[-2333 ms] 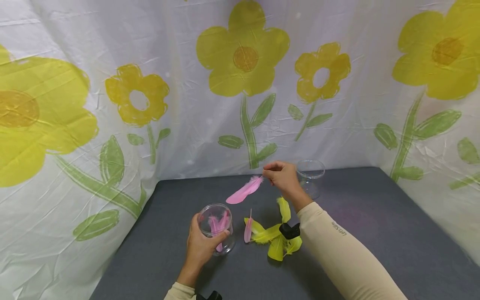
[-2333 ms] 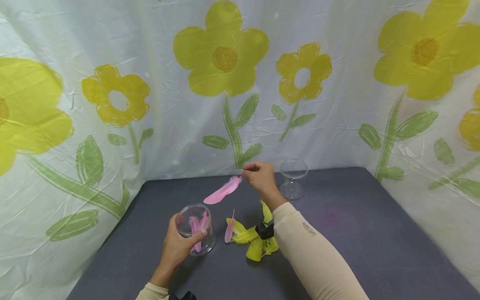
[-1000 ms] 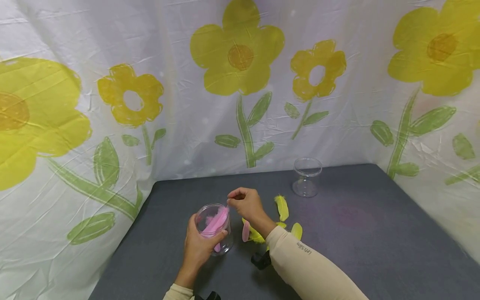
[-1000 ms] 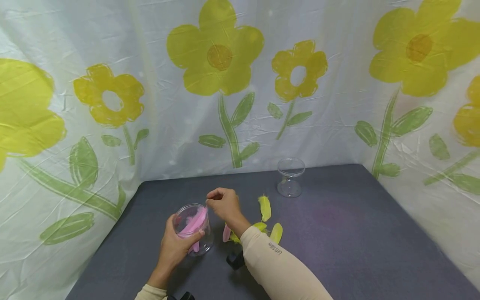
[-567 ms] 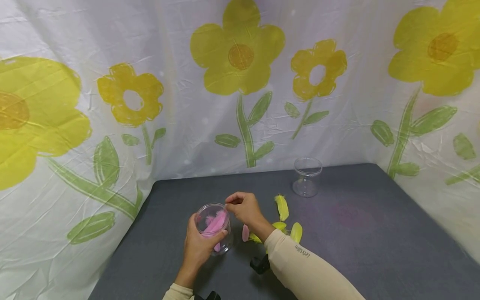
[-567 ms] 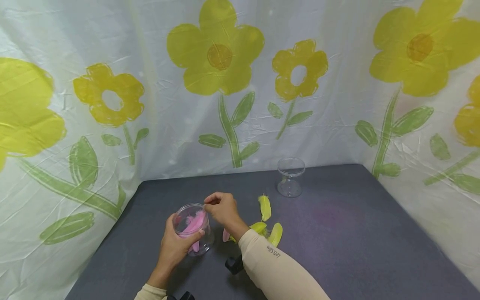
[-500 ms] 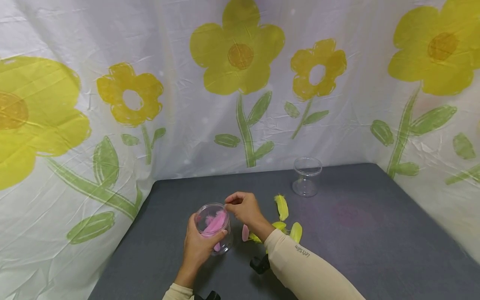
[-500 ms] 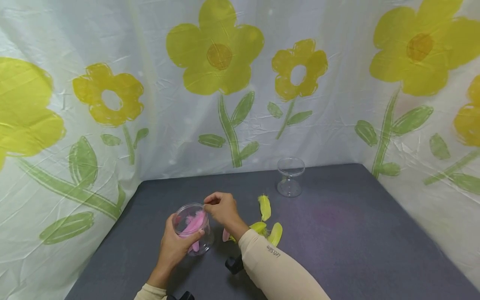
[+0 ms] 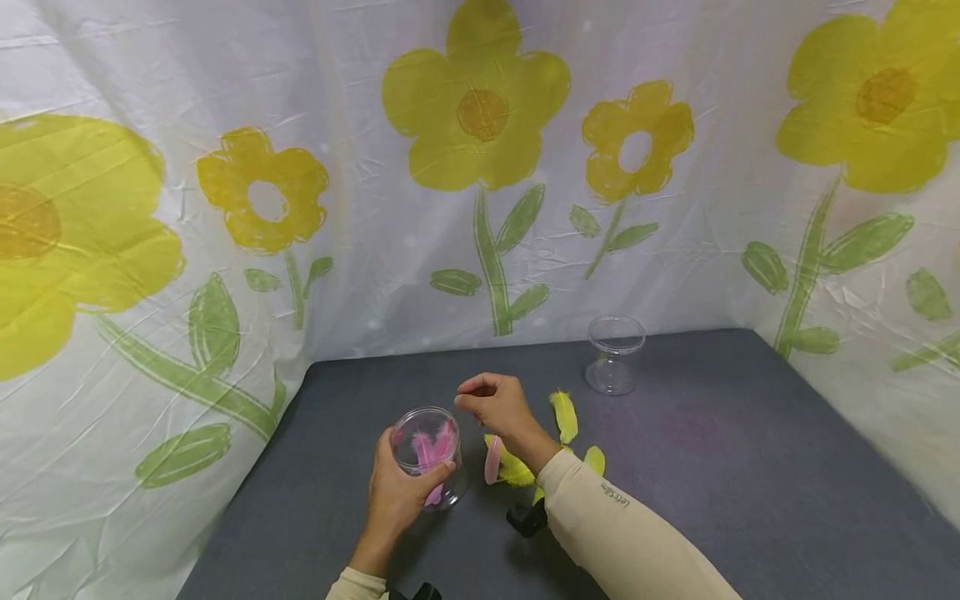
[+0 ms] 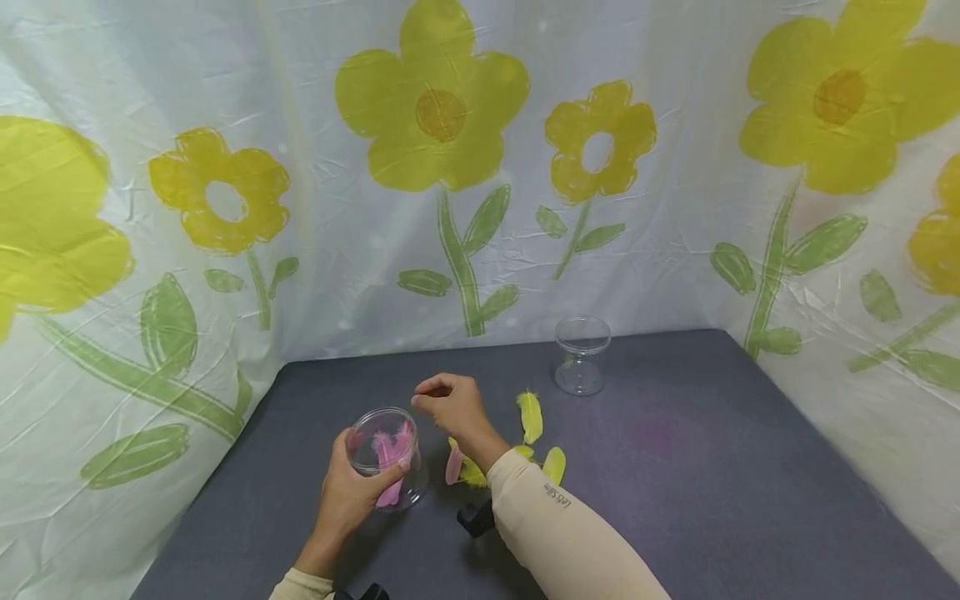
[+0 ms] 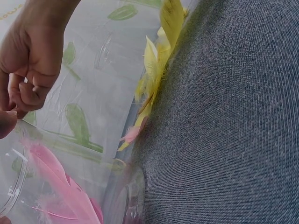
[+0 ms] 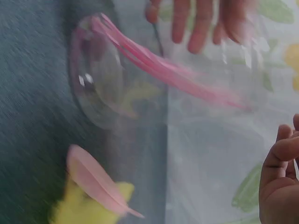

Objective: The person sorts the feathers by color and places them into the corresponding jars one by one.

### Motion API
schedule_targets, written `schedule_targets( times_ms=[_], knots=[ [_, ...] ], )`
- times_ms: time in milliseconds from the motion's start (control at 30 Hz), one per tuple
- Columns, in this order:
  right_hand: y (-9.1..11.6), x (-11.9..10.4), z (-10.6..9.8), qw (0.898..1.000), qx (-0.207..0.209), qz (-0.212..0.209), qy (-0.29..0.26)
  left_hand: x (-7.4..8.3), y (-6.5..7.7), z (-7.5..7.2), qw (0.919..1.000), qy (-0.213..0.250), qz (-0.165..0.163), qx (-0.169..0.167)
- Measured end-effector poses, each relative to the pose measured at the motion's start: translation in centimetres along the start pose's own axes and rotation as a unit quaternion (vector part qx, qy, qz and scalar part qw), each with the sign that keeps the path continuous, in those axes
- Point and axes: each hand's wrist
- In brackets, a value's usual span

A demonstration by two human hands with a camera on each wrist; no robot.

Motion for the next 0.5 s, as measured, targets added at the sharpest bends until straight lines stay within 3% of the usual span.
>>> schedule_targets(
  times_ms=[233,500],
  knots=[
    [-0.8,-2.0,-2.4,0.998,-0.007,-0.012,-0.056,0.0,0.0,0.0,1.0000,-0.007,-0.002,0.002],
    [-1.7,-2.9,-5.6,0.995,0.025,0.002,-0.093,0.0,0.0,0.0,1.0000,-0.007,0.001,0.004]
  ],
)
Point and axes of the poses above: each hand's wrist, its own y-axis away from the middle knuckle, its own z-axis out of the palm, x = y × z, and after that the axes turned 15 degrees about z, right-handed
